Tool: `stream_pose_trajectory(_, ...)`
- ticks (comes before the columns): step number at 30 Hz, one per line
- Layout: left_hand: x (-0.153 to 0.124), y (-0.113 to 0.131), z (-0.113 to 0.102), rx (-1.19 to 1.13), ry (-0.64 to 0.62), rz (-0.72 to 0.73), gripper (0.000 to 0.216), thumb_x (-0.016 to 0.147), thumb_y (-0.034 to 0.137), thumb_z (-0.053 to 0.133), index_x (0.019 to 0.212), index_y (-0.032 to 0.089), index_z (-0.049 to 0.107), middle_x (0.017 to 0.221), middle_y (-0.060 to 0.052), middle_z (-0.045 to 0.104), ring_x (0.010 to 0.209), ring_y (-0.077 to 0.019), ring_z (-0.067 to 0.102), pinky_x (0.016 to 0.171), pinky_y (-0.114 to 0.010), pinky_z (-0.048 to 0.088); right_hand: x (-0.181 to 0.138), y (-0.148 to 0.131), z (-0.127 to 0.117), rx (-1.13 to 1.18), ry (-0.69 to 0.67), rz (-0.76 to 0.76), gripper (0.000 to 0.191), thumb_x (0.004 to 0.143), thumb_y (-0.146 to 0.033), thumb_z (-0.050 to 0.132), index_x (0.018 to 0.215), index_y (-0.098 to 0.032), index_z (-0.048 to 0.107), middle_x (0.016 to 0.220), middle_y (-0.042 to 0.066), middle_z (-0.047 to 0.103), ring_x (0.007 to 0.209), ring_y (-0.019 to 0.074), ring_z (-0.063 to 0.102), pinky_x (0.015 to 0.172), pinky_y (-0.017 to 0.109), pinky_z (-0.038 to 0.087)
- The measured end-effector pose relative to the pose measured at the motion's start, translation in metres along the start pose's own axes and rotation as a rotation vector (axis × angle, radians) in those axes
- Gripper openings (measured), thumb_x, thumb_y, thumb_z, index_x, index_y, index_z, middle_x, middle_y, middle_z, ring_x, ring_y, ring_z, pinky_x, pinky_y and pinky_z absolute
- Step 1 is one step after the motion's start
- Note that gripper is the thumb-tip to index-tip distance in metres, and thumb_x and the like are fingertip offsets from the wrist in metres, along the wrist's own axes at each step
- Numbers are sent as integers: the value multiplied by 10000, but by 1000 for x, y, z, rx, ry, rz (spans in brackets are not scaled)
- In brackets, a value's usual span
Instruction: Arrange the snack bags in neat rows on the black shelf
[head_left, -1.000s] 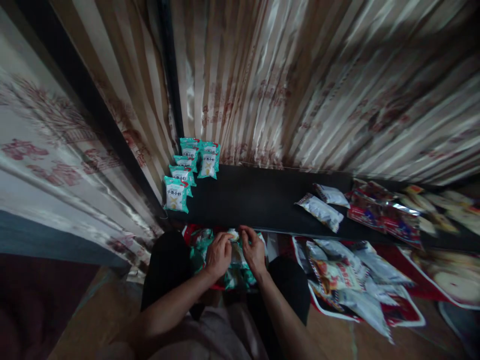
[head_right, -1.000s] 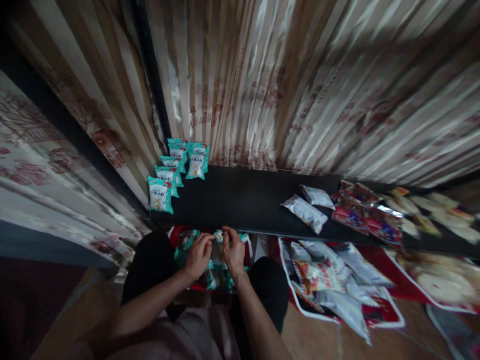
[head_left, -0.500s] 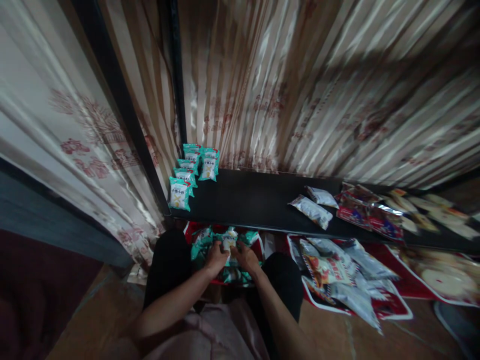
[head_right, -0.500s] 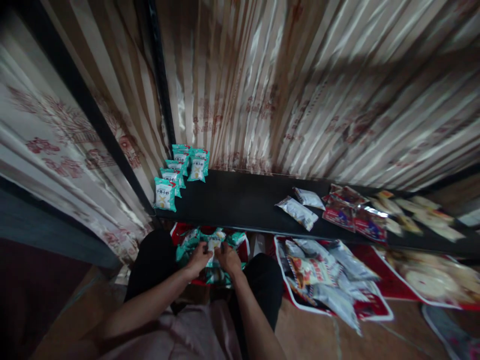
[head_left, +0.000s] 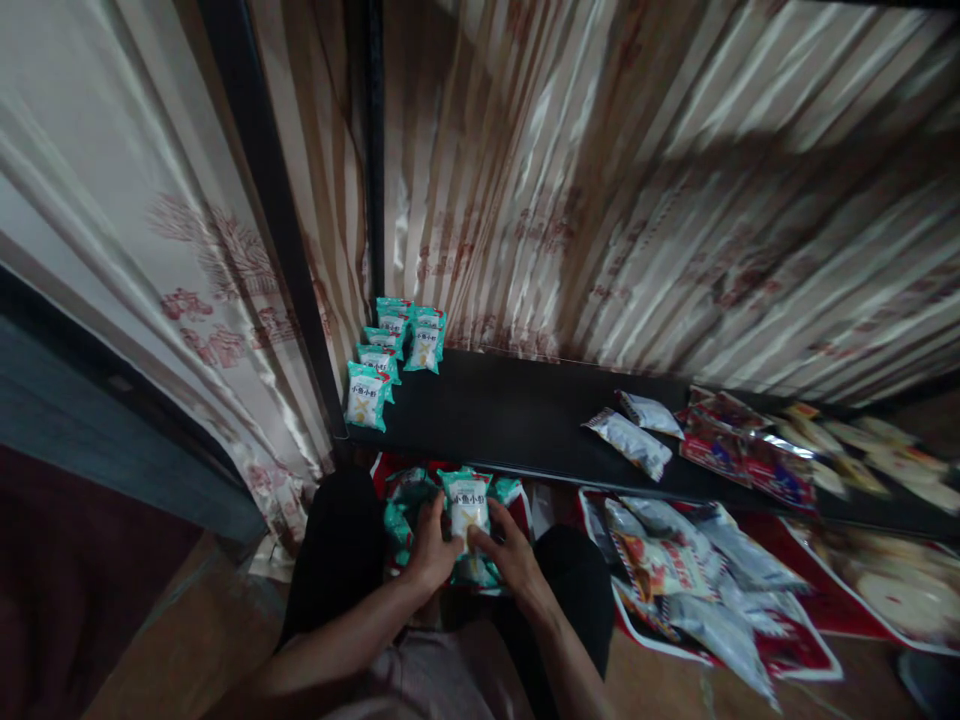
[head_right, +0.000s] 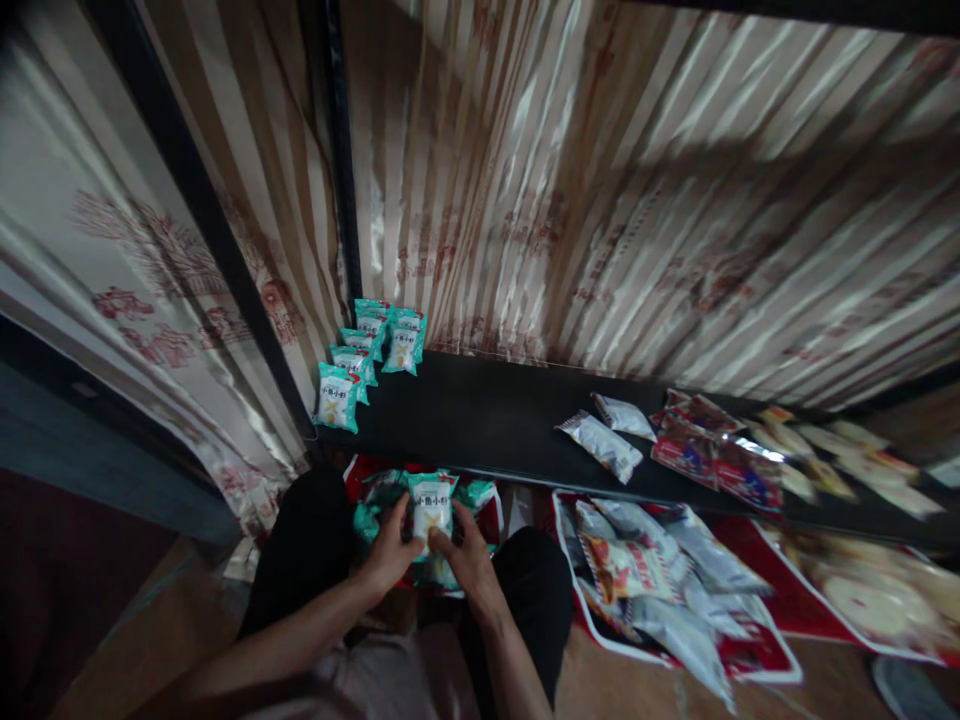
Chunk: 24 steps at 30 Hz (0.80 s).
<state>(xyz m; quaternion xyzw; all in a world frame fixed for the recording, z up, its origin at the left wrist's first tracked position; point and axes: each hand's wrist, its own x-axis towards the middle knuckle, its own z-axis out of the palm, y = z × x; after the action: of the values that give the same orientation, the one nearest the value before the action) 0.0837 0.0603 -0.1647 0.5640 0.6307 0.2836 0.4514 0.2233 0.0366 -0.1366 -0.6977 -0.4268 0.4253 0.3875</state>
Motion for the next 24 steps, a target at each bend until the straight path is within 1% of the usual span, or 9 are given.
stream_pose_trajectory(2,4,10,-7,-16,18,51,693,680,126,601,1344,172,408,1322,-130,512,1230,-234,480,1024,-343,403,5,-10,0,4,-9,-33,649,654,-464,651,1237,-211,518,1143,90,656,1083,279,603,916,422,479)
stream_pose_trajectory(5,16,25,-20,-26,45,134,693,708,126,569,1370,131,365,1380,-157,442,1298,-244,400,1080,-363,337,15,-30,2,64,-55,-122,629,683,-452,646,1247,-225,487,1175,91,637,1100,263,594,930,413,473)
stream_pose_trajectory(8,31,38,-35,-17,60,182,693,716,121,549,1378,100,344,1363,-169,450,1287,-241,413,1076,-352,344,29,-51,6,161,-128,-164,633,688,-419,660,1249,-218,447,1180,107,629,1079,255,603,906,404,490)
stream_pose_trajectory(11,48,49,-48,-17,85,204,695,714,119,541,1380,119,340,1336,-152,480,1250,-229,455,1046,-345,381,47,-66,12,216,-169,-194,616,696,-378,650,1242,-213,418,1151,105,641,1012,244,633,882,402,501)
stream_pose_trajectory(13,60,55,-54,-30,107,217,687,718,118,533,1377,146,341,1330,-132,493,1226,-218,479,1014,-338,416,61,-73,18,215,-139,-202,630,690,-366,644,1249,-206,402,1134,103,648,984,244,642,867,403,506)
stream_pose_trajectory(15,74,59,-57,-43,139,222,659,727,118,528,1363,146,357,1327,-130,503,1216,-216,488,994,-338,436,77,-78,25,186,-79,-205,644,677,-374,646,1248,-192,410,1133,109,648,998,249,636,869,398,503)
stream_pose_trajectory(17,88,61,-59,-47,174,216,618,740,115,524,1341,122,380,1327,-144,505,1225,-222,480,999,-349,432,93,-82,31,140,-37,-236,608,676,-383,646,1218,-180,461,1146,112,644,1034,252,619,901,389,485)
stream_pose_trajectory(20,108,65,-61,-39,217,205,566,757,102,511,1314,114,407,1324,-146,512,1241,-219,469,1020,-351,413,119,-86,40,82,-19,-304,517,694,-381,632,1165,-191,536,1144,89,651,1041,248,613,927,386,468)
stream_pose_trajectory(24,132,71,-61,2,283,214,538,761,97,515,1291,130,429,1319,-135,522,1238,-220,476,1051,-370,380,151,-88,52,54,22,-335,511,696,-378,624,1166,-189,554,1120,76,661,1015,241,619,918,384,468)
